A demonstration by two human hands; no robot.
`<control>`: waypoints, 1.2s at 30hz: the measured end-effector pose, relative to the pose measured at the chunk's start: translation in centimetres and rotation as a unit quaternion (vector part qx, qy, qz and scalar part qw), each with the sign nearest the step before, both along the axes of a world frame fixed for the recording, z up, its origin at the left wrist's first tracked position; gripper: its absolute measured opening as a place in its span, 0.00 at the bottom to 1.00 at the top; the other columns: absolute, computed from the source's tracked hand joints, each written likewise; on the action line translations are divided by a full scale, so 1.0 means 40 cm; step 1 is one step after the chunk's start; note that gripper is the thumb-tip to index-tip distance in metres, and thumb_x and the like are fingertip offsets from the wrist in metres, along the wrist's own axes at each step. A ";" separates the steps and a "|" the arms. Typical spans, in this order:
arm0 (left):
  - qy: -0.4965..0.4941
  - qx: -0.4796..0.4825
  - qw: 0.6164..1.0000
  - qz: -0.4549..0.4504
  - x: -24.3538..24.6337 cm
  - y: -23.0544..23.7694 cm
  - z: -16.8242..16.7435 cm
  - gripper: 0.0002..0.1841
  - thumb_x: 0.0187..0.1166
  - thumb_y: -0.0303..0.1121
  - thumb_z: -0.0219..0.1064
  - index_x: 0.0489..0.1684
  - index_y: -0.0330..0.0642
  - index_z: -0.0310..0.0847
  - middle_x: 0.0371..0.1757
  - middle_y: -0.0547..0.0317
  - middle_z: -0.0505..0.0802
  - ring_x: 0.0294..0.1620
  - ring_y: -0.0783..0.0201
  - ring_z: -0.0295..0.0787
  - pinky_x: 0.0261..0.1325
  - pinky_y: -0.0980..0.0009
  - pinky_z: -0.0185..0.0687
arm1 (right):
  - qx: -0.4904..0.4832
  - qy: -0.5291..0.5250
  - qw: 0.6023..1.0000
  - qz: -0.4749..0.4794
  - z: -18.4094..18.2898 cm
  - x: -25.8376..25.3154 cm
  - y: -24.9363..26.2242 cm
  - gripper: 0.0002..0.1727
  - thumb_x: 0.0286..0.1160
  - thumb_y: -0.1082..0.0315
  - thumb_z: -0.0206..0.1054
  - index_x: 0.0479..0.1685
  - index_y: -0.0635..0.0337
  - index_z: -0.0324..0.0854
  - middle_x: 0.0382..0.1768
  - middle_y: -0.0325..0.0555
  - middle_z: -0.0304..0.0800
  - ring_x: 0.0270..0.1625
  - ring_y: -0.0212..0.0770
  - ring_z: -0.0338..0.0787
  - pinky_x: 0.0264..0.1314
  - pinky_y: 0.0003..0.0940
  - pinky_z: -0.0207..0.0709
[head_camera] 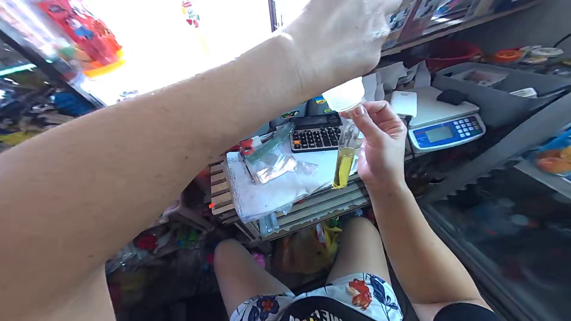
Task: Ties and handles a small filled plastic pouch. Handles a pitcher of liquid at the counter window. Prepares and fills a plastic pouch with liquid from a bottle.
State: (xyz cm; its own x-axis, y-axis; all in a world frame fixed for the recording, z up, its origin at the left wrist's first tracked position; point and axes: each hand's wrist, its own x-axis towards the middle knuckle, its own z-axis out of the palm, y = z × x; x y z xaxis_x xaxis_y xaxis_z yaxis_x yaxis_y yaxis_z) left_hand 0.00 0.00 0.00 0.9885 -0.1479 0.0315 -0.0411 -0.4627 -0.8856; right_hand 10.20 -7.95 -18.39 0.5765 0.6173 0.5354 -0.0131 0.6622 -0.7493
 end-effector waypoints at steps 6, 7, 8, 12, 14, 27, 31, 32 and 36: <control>-0.024 -0.219 0.966 0.137 -0.036 0.040 -0.034 0.17 0.63 0.29 0.81 0.48 0.33 0.86 0.45 0.40 0.91 0.58 0.36 0.85 0.82 0.34 0.52 | -0.026 -0.072 0.995 -0.058 -0.010 0.032 -0.013 0.07 0.87 0.64 0.63 0.53 0.52 0.85 0.47 0.31 0.92 0.54 0.28 0.91 0.63 0.29 0.84; -0.039 -0.289 0.942 0.163 -0.049 0.064 -0.049 0.21 0.62 0.37 0.83 0.52 0.37 0.88 0.48 0.42 0.92 0.59 0.38 0.85 0.78 0.36 0.57 | -0.021 -0.074 0.995 -0.066 -0.011 0.040 -0.014 0.07 0.87 0.65 0.62 0.53 0.53 0.85 0.47 0.32 0.92 0.54 0.30 0.91 0.63 0.30 0.84; -0.058 -0.375 0.906 0.186 -0.065 0.088 -0.070 0.25 0.64 0.43 0.84 0.56 0.40 0.88 0.52 0.43 0.92 0.62 0.41 0.85 0.76 0.38 0.61 | -0.014 -0.074 0.994 -0.072 -0.013 0.048 -0.015 0.07 0.87 0.66 0.62 0.51 0.53 0.84 0.47 0.32 0.93 0.54 0.30 0.91 0.64 0.31 0.84; -0.255 -0.634 0.699 0.211 -0.125 0.200 -0.146 0.32 0.70 0.44 0.81 0.68 0.33 0.80 0.60 0.37 0.90 0.61 0.43 0.88 0.68 0.42 0.79 | 0.002 -0.067 0.995 -0.069 -0.021 0.080 -0.032 0.06 0.84 0.69 0.64 0.47 0.51 0.86 0.47 0.33 0.94 0.55 0.32 0.92 0.64 0.32 0.85; -0.407 -0.641 0.618 0.203 -0.144 0.278 -0.167 0.39 0.69 0.47 0.81 0.77 0.32 0.76 0.67 0.31 0.86 0.65 0.37 0.85 0.71 0.38 0.76 | -0.016 -0.078 0.995 -0.057 -0.026 0.097 -0.050 0.06 0.82 0.68 0.66 0.47 0.49 0.88 0.50 0.33 0.94 0.58 0.33 0.90 0.66 0.33 0.84; -0.601 -0.601 0.503 0.156 -0.078 0.538 -0.279 0.51 0.79 0.47 0.73 0.92 0.25 0.42 0.82 0.23 0.72 0.83 0.33 0.70 0.85 0.45 0.64 | -0.061 -0.054 0.994 -0.080 -0.110 0.190 -0.155 0.06 0.74 0.75 0.71 0.42 0.56 0.91 0.41 0.33 0.95 0.47 0.27 0.92 0.58 0.25 0.87; -0.602 -0.552 0.576 0.029 -0.087 0.361 -0.286 0.42 0.80 0.42 0.70 0.88 0.25 0.54 0.81 0.26 0.73 0.81 0.39 0.72 0.82 0.51 0.69 | -0.073 -0.023 0.994 -0.084 -0.135 0.206 -0.183 0.05 0.74 0.74 0.73 0.42 0.54 0.92 0.43 0.34 0.96 0.48 0.28 0.92 0.59 0.27 0.86; -0.571 -0.561 0.599 -0.011 -0.078 0.276 -0.295 0.35 0.82 0.39 0.67 0.83 0.25 0.61 0.76 0.29 0.79 0.76 0.44 0.78 0.77 0.53 0.73 | -0.074 -0.023 0.993 -0.083 -0.144 0.210 -0.187 0.05 0.74 0.73 0.73 0.42 0.54 0.92 0.43 0.34 0.96 0.48 0.28 0.92 0.59 0.27 0.86; -0.320 -0.659 0.668 -0.134 0.007 -0.013 -0.412 0.12 0.74 0.35 0.76 0.51 0.43 0.93 0.58 0.55 0.92 0.67 0.56 0.82 0.72 0.51 0.73 | -0.080 -0.038 0.994 -0.070 -0.181 0.216 -0.188 0.05 0.75 0.73 0.73 0.43 0.54 0.92 0.42 0.34 0.95 0.47 0.29 0.92 0.58 0.28 0.86</control>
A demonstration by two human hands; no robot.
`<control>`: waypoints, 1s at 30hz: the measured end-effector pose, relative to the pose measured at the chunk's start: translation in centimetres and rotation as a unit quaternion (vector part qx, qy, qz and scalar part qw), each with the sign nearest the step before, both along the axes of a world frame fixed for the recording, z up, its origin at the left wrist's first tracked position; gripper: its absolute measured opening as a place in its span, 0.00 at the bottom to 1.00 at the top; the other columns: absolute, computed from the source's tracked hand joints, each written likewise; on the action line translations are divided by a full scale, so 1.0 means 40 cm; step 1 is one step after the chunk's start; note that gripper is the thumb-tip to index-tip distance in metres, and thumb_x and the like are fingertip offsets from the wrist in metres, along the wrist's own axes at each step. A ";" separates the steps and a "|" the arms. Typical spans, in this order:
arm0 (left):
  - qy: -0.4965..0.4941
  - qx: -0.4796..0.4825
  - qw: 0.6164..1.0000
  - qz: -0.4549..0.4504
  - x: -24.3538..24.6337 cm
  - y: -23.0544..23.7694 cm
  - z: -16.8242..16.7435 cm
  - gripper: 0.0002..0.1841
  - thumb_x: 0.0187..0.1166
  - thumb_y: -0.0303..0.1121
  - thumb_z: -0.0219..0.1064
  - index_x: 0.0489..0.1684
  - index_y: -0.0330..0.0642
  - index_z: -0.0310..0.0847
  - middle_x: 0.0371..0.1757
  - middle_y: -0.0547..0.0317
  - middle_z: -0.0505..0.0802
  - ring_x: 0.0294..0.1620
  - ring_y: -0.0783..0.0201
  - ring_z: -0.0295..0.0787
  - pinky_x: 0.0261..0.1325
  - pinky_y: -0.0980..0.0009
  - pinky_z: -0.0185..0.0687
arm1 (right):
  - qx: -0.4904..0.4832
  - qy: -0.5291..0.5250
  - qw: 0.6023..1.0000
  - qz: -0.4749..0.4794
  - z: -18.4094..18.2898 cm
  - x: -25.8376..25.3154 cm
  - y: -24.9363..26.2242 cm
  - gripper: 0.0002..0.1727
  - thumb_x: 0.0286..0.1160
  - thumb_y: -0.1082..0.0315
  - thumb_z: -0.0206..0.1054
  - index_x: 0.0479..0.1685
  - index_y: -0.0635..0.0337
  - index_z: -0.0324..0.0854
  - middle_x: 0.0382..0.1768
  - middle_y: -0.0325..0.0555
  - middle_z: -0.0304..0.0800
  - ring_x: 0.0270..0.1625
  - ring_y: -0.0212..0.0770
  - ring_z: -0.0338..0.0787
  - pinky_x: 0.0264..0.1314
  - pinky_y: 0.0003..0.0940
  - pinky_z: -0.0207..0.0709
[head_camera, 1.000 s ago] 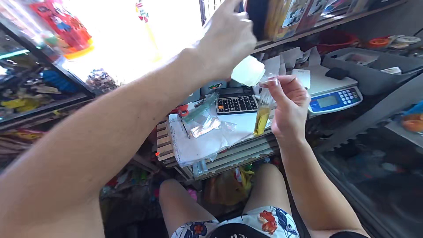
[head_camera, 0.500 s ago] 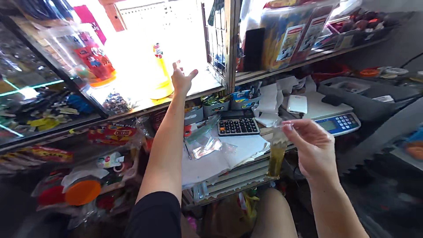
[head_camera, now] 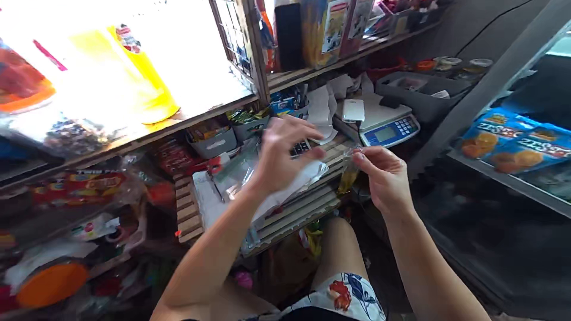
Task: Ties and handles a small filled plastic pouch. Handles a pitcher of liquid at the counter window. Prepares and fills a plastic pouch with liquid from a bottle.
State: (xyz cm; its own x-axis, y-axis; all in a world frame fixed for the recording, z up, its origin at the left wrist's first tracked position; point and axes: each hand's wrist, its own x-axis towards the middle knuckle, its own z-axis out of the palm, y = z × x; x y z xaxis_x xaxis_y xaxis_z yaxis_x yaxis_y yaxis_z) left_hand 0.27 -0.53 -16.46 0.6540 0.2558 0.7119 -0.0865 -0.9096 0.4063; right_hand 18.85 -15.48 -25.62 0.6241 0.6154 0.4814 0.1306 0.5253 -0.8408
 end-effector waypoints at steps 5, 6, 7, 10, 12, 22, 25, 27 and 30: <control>0.078 0.017 0.996 -0.029 0.054 -0.103 -0.091 0.09 0.78 0.33 0.73 0.52 0.49 0.92 0.64 0.59 0.88 0.69 0.54 0.79 0.70 0.48 0.72 | -0.007 0.002 1.000 0.014 -0.026 -0.042 -0.024 0.05 0.74 0.74 0.72 0.43 0.56 0.91 0.42 0.35 0.95 0.46 0.29 0.91 0.56 0.28 0.86; 0.079 0.024 0.996 -0.025 0.052 -0.106 -0.099 0.07 0.79 0.33 0.71 0.48 0.49 0.92 0.64 0.59 0.88 0.69 0.55 0.79 0.71 0.49 0.71 | -0.011 0.002 1.000 0.018 -0.029 -0.050 -0.034 0.05 0.75 0.74 0.72 0.43 0.56 0.91 0.41 0.35 0.95 0.46 0.29 0.92 0.56 0.27 0.86; 0.078 0.030 0.996 -0.020 0.046 -0.113 -0.105 0.05 0.79 0.33 0.71 0.45 0.49 0.91 0.63 0.59 0.88 0.69 0.55 0.79 0.71 0.50 0.71 | -0.017 0.002 1.000 0.022 -0.034 -0.058 -0.047 0.05 0.74 0.74 0.72 0.43 0.56 0.91 0.41 0.35 0.95 0.45 0.28 0.92 0.55 0.27 0.87; 0.098 0.040 0.994 -0.007 0.013 -0.142 -0.100 0.03 0.80 0.32 0.71 0.40 0.46 0.91 0.61 0.59 0.90 0.69 0.55 0.80 0.72 0.50 0.70 | -0.032 -0.014 0.998 0.044 -0.054 -0.081 -0.086 0.05 0.74 0.72 0.74 0.42 0.54 0.92 0.41 0.34 0.95 0.46 0.28 0.92 0.56 0.27 0.86; 0.115 0.038 0.993 -0.009 -0.005 -0.159 -0.085 0.04 0.80 0.33 0.70 0.41 0.45 0.90 0.61 0.59 0.90 0.67 0.56 0.81 0.70 0.51 0.70 | -0.027 -0.017 0.998 0.054 -0.067 -0.101 -0.105 0.04 0.73 0.72 0.74 0.42 0.54 0.92 0.41 0.35 0.95 0.47 0.29 0.92 0.57 0.28 0.86; 0.159 -0.040 0.984 -0.064 -0.003 -0.274 -0.088 0.04 0.77 0.24 0.71 0.39 0.38 0.93 0.39 0.53 0.93 0.46 0.62 0.89 0.55 0.65 0.83 | -0.029 -0.040 0.998 0.037 -0.103 -0.156 -0.192 0.06 0.70 0.73 0.76 0.41 0.51 0.90 0.40 0.29 0.93 0.45 0.27 0.91 0.55 0.27 0.86; 0.156 -0.043 0.984 -0.071 -0.006 -0.293 -0.078 0.03 0.76 0.26 0.72 0.39 0.38 0.93 0.39 0.54 0.93 0.44 0.64 0.89 0.54 0.67 0.82 | -0.020 -0.090 0.993 0.080 -0.106 -0.147 -0.217 0.09 0.75 0.66 0.74 0.50 0.51 0.86 0.48 0.30 0.92 0.54 0.28 0.90 0.62 0.29 0.84; 0.143 -0.040 0.986 -0.079 -0.011 -0.294 -0.069 0.04 0.76 0.27 0.72 0.39 0.39 0.94 0.38 0.56 0.93 0.44 0.67 0.89 0.54 0.69 0.81 | -0.044 -0.133 0.978 0.153 -0.094 -0.140 -0.232 0.20 0.87 0.55 0.60 0.70 0.53 0.77 0.67 0.32 0.84 0.72 0.29 0.81 0.77 0.32 0.74; 0.118 -0.053 0.988 -0.089 -0.023 -0.297 -0.055 0.04 0.76 0.27 0.73 0.38 0.41 0.95 0.36 0.59 0.92 0.41 0.70 0.87 0.52 0.72 0.80 | -0.048 -0.083 0.970 0.223 -0.063 -0.157 -0.236 0.26 0.93 0.55 0.43 0.71 0.58 0.80 0.68 0.36 0.86 0.76 0.31 0.79 0.84 0.36 0.66</control>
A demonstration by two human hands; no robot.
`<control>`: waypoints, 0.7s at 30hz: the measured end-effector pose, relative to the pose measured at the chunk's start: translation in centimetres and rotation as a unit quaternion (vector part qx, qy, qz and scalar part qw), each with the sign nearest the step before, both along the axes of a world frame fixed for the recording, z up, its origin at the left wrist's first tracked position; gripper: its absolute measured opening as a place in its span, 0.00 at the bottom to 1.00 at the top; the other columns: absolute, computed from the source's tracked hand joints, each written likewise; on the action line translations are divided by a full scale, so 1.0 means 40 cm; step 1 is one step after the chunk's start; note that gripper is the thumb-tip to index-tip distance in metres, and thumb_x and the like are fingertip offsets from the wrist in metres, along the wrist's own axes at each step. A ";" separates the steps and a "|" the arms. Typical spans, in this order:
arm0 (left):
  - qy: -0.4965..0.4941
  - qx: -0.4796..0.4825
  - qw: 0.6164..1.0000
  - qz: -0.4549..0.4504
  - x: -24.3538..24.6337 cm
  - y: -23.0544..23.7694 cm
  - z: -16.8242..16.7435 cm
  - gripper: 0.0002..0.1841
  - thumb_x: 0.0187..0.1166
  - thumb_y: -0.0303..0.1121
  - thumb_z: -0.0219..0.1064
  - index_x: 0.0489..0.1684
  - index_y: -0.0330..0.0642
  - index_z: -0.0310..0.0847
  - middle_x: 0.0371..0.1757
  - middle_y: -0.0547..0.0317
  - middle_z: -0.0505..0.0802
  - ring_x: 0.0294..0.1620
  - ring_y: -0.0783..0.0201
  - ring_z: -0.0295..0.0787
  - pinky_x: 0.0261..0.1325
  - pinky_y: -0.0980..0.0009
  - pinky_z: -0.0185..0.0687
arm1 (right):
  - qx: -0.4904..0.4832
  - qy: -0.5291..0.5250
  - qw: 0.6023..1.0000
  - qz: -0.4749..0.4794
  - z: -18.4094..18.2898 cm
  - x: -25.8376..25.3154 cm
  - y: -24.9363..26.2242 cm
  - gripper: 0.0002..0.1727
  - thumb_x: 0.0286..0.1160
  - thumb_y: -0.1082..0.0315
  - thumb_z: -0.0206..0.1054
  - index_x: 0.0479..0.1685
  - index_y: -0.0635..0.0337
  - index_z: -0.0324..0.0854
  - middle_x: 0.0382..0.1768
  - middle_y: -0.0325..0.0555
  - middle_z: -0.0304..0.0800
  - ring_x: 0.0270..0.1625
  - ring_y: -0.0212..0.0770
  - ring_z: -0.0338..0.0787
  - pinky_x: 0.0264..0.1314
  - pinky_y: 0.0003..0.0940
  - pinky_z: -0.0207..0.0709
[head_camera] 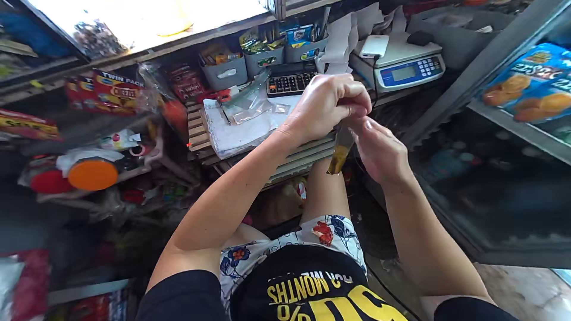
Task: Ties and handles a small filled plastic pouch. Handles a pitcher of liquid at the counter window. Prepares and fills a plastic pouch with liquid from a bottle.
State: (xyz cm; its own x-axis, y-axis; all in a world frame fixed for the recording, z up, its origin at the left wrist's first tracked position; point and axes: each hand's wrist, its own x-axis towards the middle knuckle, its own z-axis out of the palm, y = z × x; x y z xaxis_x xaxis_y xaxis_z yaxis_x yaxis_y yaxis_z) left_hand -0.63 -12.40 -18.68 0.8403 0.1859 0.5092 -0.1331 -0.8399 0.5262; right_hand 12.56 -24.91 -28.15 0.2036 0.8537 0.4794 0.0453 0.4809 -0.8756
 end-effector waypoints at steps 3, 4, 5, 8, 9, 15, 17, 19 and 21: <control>-0.008 -0.007 1.000 0.012 -0.013 -0.013 0.017 0.04 0.76 0.26 0.73 0.37 0.41 0.95 0.35 0.60 0.89 0.40 0.71 0.85 0.50 0.74 0.79 | 0.004 0.029 0.999 0.018 0.028 -0.018 0.021 0.22 0.92 0.62 0.38 0.53 0.51 0.82 0.47 0.30 0.89 0.58 0.26 0.86 0.70 0.30 0.76; -0.008 -0.005 1.000 0.020 -0.019 -0.019 0.025 0.04 0.76 0.26 0.72 0.37 0.41 0.94 0.35 0.60 0.89 0.40 0.71 0.85 0.49 0.75 0.79 | 0.004 0.032 0.999 0.020 0.038 -0.026 0.024 0.22 0.94 0.63 0.37 0.49 0.49 0.81 0.43 0.28 0.88 0.54 0.25 0.85 0.67 0.27 0.77; -0.005 0.001 0.999 0.034 -0.025 -0.026 0.036 0.04 0.77 0.26 0.72 0.38 0.41 0.94 0.36 0.59 0.90 0.41 0.71 0.85 0.50 0.75 0.79 | 0.005 0.030 0.999 0.018 0.047 -0.037 0.025 0.22 0.95 0.63 0.36 0.44 0.48 0.79 0.40 0.27 0.86 0.53 0.24 0.85 0.65 0.26 0.77; -0.015 0.038 0.996 0.081 -0.045 -0.037 0.072 0.04 0.77 0.28 0.72 0.39 0.41 0.94 0.37 0.58 0.91 0.43 0.71 0.87 0.53 0.74 0.79 | 0.011 -0.004 1.000 -0.004 0.070 -0.068 0.018 0.22 0.96 0.63 0.35 0.44 0.50 0.79 0.42 0.28 0.86 0.55 0.24 0.85 0.66 0.26 0.77; -0.022 0.048 0.994 0.092 -0.051 -0.036 0.086 0.04 0.78 0.29 0.72 0.38 0.42 0.94 0.38 0.59 0.92 0.44 0.71 0.87 0.54 0.74 0.78 | 0.011 -0.017 1.000 -0.013 0.075 -0.076 0.015 0.22 0.96 0.63 0.35 0.46 0.52 0.79 0.46 0.30 0.87 0.58 0.25 0.84 0.68 0.27 0.76; -0.053 0.049 0.990 0.122 -0.076 -0.039 0.130 0.04 0.78 0.30 0.72 0.37 0.44 0.93 0.38 0.64 0.93 0.44 0.75 0.88 0.56 0.74 0.78 | 0.031 -0.035 0.999 -0.023 0.107 -0.107 0.013 0.21 0.96 0.62 0.35 0.48 0.54 0.77 0.48 0.33 0.89 0.62 0.29 0.86 0.73 0.33 0.76; -0.079 0.003 0.992 0.099 -0.083 -0.037 0.124 0.05 0.80 0.29 0.70 0.43 0.40 0.91 0.41 0.61 0.93 0.44 0.75 0.88 0.54 0.76 0.82 | 0.046 -0.020 0.999 -0.009 0.113 -0.109 0.021 0.20 0.96 0.62 0.34 0.45 0.51 0.74 0.41 0.31 0.85 0.55 0.29 0.88 0.69 0.33 0.80; -0.073 -0.078 0.993 0.045 -0.091 -0.027 0.094 0.14 0.87 0.33 0.62 0.63 0.35 0.82 0.51 0.55 0.91 0.49 0.71 0.88 0.55 0.74 0.85 | 0.062 -0.002 0.998 -0.002 0.118 -0.109 0.032 0.19 0.95 0.64 0.35 0.42 0.50 0.74 0.37 0.29 0.81 0.50 0.28 0.85 0.65 0.30 0.80; -0.064 -0.123 0.989 -0.046 -0.087 0.045 0.004 0.25 0.92 0.44 0.54 0.79 0.34 0.70 0.67 0.50 0.87 0.65 0.64 0.87 0.69 0.65 0.84 | 0.059 0.000 0.998 -0.006 0.122 -0.107 0.034 0.20 0.94 0.64 0.35 0.43 0.50 0.75 0.37 0.29 0.80 0.48 0.26 0.84 0.63 0.28 0.79</control>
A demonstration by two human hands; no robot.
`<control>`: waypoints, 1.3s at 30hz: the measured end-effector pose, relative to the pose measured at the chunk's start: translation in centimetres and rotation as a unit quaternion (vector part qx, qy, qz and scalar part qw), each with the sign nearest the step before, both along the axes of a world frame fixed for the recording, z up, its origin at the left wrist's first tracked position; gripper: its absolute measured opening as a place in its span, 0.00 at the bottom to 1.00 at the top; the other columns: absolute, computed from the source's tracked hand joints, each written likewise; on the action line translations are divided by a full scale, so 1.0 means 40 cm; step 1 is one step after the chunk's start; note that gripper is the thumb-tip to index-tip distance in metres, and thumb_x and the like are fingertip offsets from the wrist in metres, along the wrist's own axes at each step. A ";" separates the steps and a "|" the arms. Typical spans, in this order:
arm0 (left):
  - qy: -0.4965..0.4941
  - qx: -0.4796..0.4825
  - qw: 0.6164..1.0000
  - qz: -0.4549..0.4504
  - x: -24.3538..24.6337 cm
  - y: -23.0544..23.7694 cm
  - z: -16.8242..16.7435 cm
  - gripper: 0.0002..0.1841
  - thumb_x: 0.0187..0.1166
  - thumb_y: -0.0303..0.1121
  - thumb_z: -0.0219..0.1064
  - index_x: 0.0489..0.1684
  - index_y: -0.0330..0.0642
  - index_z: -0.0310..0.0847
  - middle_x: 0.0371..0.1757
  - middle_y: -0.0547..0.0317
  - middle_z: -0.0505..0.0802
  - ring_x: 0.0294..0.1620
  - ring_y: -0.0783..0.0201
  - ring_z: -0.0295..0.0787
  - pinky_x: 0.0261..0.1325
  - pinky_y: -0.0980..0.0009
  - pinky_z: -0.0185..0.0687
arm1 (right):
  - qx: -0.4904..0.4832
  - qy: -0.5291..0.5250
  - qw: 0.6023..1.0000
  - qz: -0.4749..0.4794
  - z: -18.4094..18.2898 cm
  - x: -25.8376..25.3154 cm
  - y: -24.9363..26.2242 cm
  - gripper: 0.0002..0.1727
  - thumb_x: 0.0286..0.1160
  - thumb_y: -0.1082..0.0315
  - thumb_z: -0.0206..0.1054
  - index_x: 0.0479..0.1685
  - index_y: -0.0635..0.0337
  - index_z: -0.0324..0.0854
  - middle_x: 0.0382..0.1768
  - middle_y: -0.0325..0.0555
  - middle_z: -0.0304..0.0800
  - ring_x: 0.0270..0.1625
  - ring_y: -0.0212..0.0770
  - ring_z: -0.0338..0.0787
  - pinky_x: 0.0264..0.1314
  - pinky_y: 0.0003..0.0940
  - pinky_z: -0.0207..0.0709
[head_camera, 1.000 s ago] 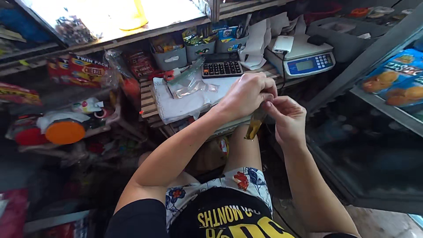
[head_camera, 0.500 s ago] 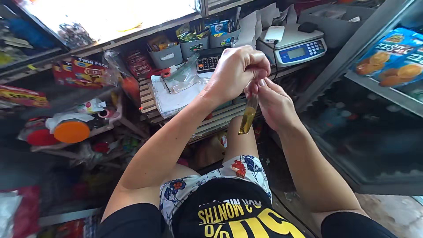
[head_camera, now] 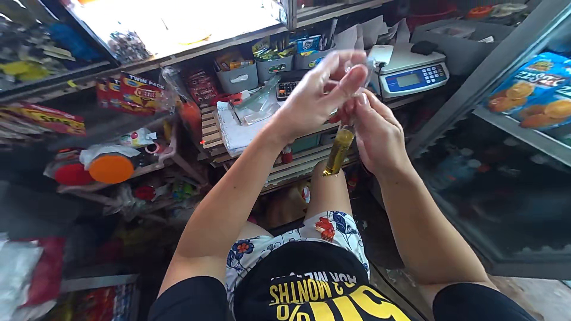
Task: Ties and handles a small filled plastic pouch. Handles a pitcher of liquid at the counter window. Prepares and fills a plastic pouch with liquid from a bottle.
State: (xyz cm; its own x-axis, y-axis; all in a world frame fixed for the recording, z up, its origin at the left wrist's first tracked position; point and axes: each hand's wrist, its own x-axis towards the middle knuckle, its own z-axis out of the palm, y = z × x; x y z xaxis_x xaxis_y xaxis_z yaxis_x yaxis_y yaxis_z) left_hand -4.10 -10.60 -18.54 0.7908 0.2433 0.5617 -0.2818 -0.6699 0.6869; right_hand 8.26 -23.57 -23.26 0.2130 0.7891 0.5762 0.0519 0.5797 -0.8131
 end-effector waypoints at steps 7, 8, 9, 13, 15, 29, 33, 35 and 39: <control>-0.011 -0.104 0.994 -0.034 0.013 -0.007 -0.052 0.15 0.91 0.34 0.56 0.62 0.37 0.86 0.67 0.53 0.89 0.71 0.61 0.84 0.79 0.61 0.76 | -0.018 -0.006 1.000 0.013 -0.007 -0.004 -0.015 0.21 0.96 0.61 0.34 0.44 0.50 0.76 0.37 0.29 0.79 0.48 0.25 0.82 0.60 0.24 0.77; -0.045 -0.076 0.995 -0.046 0.026 0.013 -0.071 0.14 0.90 0.34 0.58 0.57 0.36 0.88 0.66 0.51 0.90 0.71 0.58 0.84 0.78 0.59 0.77 | -0.020 -0.004 1.000 0.014 -0.008 -0.003 -0.017 0.21 0.96 0.61 0.35 0.47 0.50 0.76 0.38 0.30 0.80 0.49 0.25 0.83 0.62 0.25 0.77; -0.072 -0.058 0.994 -0.054 0.036 0.031 -0.087 0.13 0.89 0.34 0.60 0.54 0.37 0.88 0.65 0.50 0.90 0.70 0.57 0.85 0.75 0.59 0.79 | -0.021 0.000 1.000 0.018 -0.008 0.001 -0.018 0.20 0.96 0.61 0.36 0.53 0.52 0.76 0.43 0.31 0.82 0.53 0.25 0.83 0.66 0.26 0.76; -0.111 -0.144 0.983 -0.004 0.033 -0.020 -0.072 0.08 0.84 0.28 0.66 0.49 0.34 0.90 0.63 0.48 0.89 0.67 0.59 0.86 0.70 0.65 0.83 | -0.043 0.029 0.999 0.009 0.019 0.025 -0.027 0.22 0.93 0.64 0.43 0.74 0.59 0.76 0.65 0.35 0.86 0.71 0.27 0.81 0.81 0.31 0.70; -0.071 -0.235 0.967 0.064 0.020 -0.114 0.003 0.07 0.82 0.22 0.65 0.45 0.34 0.91 0.64 0.54 0.87 0.68 0.66 0.83 0.71 0.72 0.80 | -0.052 0.040 0.998 -0.013 0.036 0.032 -0.020 0.16 0.92 0.67 0.48 0.57 0.55 0.83 0.51 0.30 0.91 0.61 0.24 0.86 0.72 0.27 0.76; -0.145 -0.216 0.945 0.199 0.036 -0.117 0.097 0.08 0.80 0.21 0.67 0.31 0.37 0.90 0.46 0.56 0.84 0.50 0.68 0.82 0.53 0.75 0.80 | -0.028 0.030 0.998 -0.053 0.062 -0.018 0.001 0.16 0.89 0.69 0.56 0.38 0.58 0.91 0.55 0.39 0.96 0.72 0.29 0.85 0.79 0.28 0.72; -0.153 -0.204 0.943 0.212 0.032 -0.110 0.109 0.08 0.79 0.22 0.68 0.29 0.39 0.91 0.45 0.57 0.85 0.49 0.69 0.82 0.52 0.77 0.79 | -0.036 0.017 0.998 -0.042 0.070 -0.027 -0.002 0.15 0.88 0.69 0.57 0.38 0.58 0.92 0.60 0.40 0.95 0.74 0.28 0.83 0.79 0.26 0.72; -0.161 -0.212 0.943 0.200 0.025 -0.106 0.096 0.08 0.79 0.22 0.68 0.31 0.38 0.91 0.46 0.58 0.86 0.51 0.68 0.82 0.56 0.75 0.79 | -0.047 0.010 0.998 -0.027 0.068 -0.031 -0.003 0.15 0.88 0.69 0.57 0.40 0.58 0.92 0.59 0.40 0.95 0.72 0.29 0.85 0.79 0.28 0.73; -0.161 -0.199 0.966 -0.033 -0.016 -0.005 -0.095 0.26 0.96 0.47 0.42 0.78 0.40 0.74 0.73 0.56 0.85 0.73 0.64 0.81 0.72 0.64 0.79 | -0.043 -0.001 0.998 0.043 0.069 -0.009 -0.007 0.18 0.91 0.68 0.52 0.45 0.60 0.90 0.58 0.45 0.96 0.69 0.37 0.88 0.78 0.35 0.76</control>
